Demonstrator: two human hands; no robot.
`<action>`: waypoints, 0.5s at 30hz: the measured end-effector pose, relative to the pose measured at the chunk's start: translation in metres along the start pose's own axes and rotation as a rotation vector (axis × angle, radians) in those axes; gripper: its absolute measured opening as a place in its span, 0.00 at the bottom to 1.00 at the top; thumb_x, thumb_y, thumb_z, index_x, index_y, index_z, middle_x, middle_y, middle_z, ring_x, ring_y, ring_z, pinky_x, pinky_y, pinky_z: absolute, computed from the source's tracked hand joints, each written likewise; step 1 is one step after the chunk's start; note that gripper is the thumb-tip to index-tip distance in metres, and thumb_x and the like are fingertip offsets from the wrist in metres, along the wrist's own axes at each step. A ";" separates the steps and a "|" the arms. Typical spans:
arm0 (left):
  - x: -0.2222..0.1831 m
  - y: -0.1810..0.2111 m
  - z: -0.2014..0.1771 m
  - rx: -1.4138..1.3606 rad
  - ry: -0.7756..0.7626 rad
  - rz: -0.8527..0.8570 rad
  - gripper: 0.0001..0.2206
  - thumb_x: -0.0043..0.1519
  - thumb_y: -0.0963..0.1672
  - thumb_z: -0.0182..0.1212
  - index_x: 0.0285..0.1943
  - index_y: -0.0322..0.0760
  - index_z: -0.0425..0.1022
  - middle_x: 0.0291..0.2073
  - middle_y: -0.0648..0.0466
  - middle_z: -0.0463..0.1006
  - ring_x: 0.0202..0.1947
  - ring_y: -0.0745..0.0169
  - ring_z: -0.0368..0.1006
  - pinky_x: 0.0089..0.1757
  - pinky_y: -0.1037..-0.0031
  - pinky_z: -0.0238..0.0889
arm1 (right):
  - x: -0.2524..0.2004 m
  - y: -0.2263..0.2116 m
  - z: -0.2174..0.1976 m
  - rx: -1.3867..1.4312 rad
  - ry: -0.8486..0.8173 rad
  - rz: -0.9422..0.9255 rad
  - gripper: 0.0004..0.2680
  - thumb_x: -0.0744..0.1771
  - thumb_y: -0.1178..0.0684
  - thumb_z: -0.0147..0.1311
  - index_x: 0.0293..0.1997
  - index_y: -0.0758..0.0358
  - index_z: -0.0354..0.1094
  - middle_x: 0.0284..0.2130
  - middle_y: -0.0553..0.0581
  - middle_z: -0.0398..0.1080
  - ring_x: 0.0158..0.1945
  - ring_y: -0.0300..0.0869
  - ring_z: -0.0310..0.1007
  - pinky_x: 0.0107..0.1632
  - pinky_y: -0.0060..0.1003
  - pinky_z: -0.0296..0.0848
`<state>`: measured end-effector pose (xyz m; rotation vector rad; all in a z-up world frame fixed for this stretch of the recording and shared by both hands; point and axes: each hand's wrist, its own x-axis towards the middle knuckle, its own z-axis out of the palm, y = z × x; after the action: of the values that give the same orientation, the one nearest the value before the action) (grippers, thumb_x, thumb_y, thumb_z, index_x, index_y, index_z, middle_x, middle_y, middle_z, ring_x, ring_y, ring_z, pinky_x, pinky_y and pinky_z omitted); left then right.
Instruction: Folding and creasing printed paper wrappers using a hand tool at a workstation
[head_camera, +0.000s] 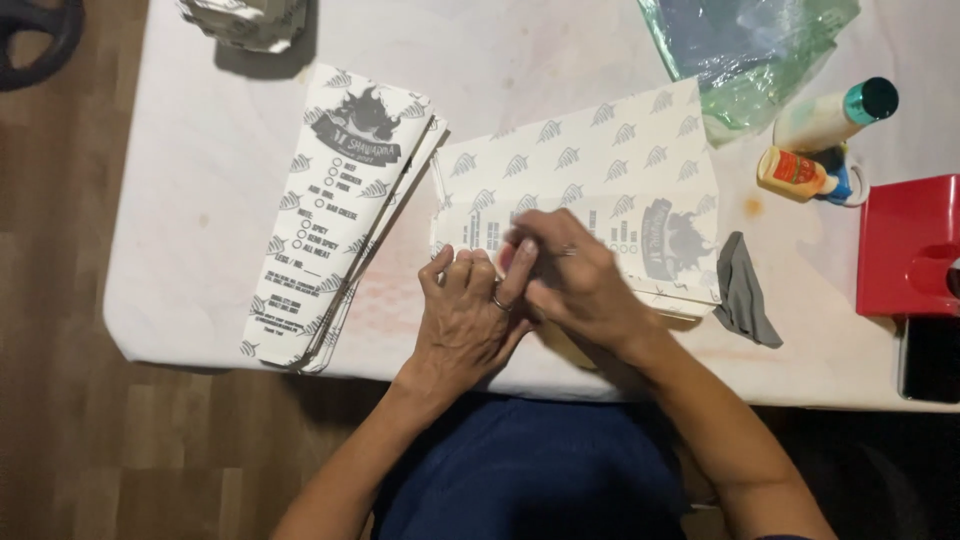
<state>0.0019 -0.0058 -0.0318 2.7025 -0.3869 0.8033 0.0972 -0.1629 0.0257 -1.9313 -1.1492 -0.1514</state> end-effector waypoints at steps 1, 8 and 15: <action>0.001 -0.002 -0.001 0.008 0.004 0.006 0.40 0.58 0.58 0.61 0.78 0.41 0.57 0.45 0.39 0.70 0.48 0.39 0.66 0.57 0.39 0.52 | 0.004 -0.004 0.002 0.000 0.007 -0.008 0.17 0.68 0.49 0.57 0.60 0.71 0.65 0.39 0.66 0.73 0.40 0.58 0.75 0.44 0.52 0.77; 0.010 -0.006 -0.009 -0.074 0.203 -0.036 0.26 0.66 0.56 0.54 0.66 0.39 0.74 0.45 0.41 0.68 0.44 0.39 0.66 0.48 0.50 0.63 | -0.026 -0.019 -0.017 -0.451 0.152 -0.138 0.15 0.65 0.47 0.65 0.52 0.65 0.72 0.39 0.61 0.73 0.40 0.55 0.72 0.50 0.50 0.72; 0.039 0.028 -0.003 -0.060 0.431 0.137 0.17 0.62 0.44 0.70 0.50 0.18 0.78 0.43 0.27 0.79 0.43 0.26 0.78 0.42 0.45 0.74 | -0.072 -0.005 -0.019 -0.722 0.261 -0.125 0.07 0.66 0.49 0.65 0.45 0.54 0.80 0.38 0.50 0.79 0.38 0.44 0.74 0.59 0.48 0.64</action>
<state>0.0226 -0.0376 -0.0020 2.3775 -0.4843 1.3517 0.0579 -0.2233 0.0051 -2.3499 -1.1223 -0.9686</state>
